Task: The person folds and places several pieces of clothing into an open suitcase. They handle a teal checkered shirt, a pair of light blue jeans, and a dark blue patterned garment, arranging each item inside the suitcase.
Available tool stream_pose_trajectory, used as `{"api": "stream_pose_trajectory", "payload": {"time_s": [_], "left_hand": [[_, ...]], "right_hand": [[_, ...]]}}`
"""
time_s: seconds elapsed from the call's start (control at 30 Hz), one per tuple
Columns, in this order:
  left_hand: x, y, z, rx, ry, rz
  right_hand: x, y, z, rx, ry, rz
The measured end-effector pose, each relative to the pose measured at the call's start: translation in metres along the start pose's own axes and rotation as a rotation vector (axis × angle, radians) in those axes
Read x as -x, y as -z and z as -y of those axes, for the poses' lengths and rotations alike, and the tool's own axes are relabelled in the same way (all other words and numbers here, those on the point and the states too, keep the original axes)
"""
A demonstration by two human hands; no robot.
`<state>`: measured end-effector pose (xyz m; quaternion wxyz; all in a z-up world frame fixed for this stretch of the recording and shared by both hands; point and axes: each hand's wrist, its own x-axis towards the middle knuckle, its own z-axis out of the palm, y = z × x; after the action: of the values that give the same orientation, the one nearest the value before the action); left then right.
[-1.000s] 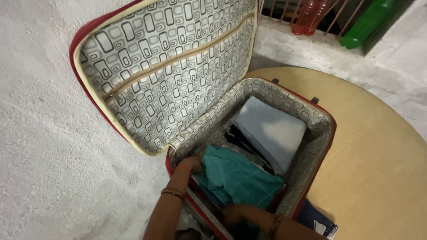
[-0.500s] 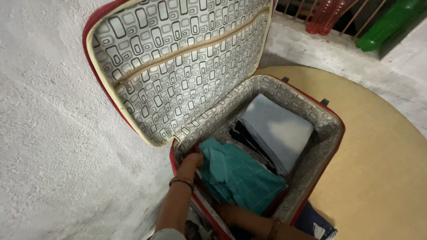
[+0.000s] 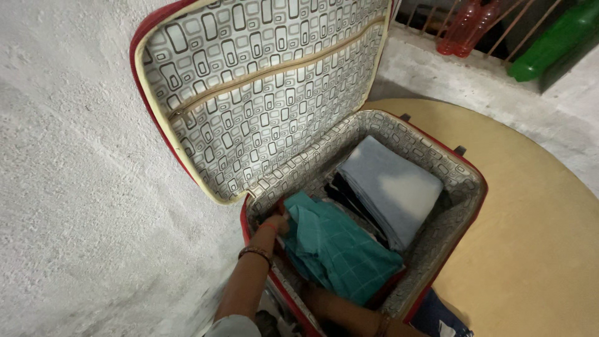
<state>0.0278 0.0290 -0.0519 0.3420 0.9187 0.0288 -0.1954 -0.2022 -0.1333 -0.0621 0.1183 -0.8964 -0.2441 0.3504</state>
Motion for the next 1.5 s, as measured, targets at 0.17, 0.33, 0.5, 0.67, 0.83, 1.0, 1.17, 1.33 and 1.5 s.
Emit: {"api": "stream_pose_trajectory", "payload": {"time_s": [0.17,0.33,0.5,0.67,0.83,1.0,1.17,1.33,1.5], "left_hand": [[0.032,0.014,-0.029,-0.35,0.003,-0.07],[0.083,0.017,-0.065,-0.658,-0.548,-0.367],[0.135,0.015,-0.083,-0.74,-0.949,-0.02],[0.137,0.021,-0.093,-0.646,-0.623,0.296],[0.123,0.009,-0.088,-0.584,-0.554,0.133],[0.119,0.004,-0.072,-0.804,-0.605,0.068],[0.114,0.0,-0.063,-0.78,-0.517,0.14],[0.103,-0.008,-0.063,-0.929,-0.391,0.216],[0.103,-0.005,-0.063,-0.901,-0.434,0.186]], "right_hand": [[0.019,0.02,-0.032,-0.197,0.047,0.141],[0.036,0.03,-0.071,-0.058,-0.211,0.08],[0.043,0.024,-0.096,-0.049,-0.381,0.245],[0.046,0.022,-0.1,-0.074,-0.397,0.39],[0.044,0.025,-0.099,-0.057,-0.41,0.415],[0.043,0.028,-0.099,-0.043,-0.42,0.437],[0.045,0.024,-0.096,-0.055,-0.409,0.449],[0.047,0.03,-0.098,-0.084,-0.4,0.449],[0.047,0.027,-0.1,-0.114,-0.386,0.393]]}}
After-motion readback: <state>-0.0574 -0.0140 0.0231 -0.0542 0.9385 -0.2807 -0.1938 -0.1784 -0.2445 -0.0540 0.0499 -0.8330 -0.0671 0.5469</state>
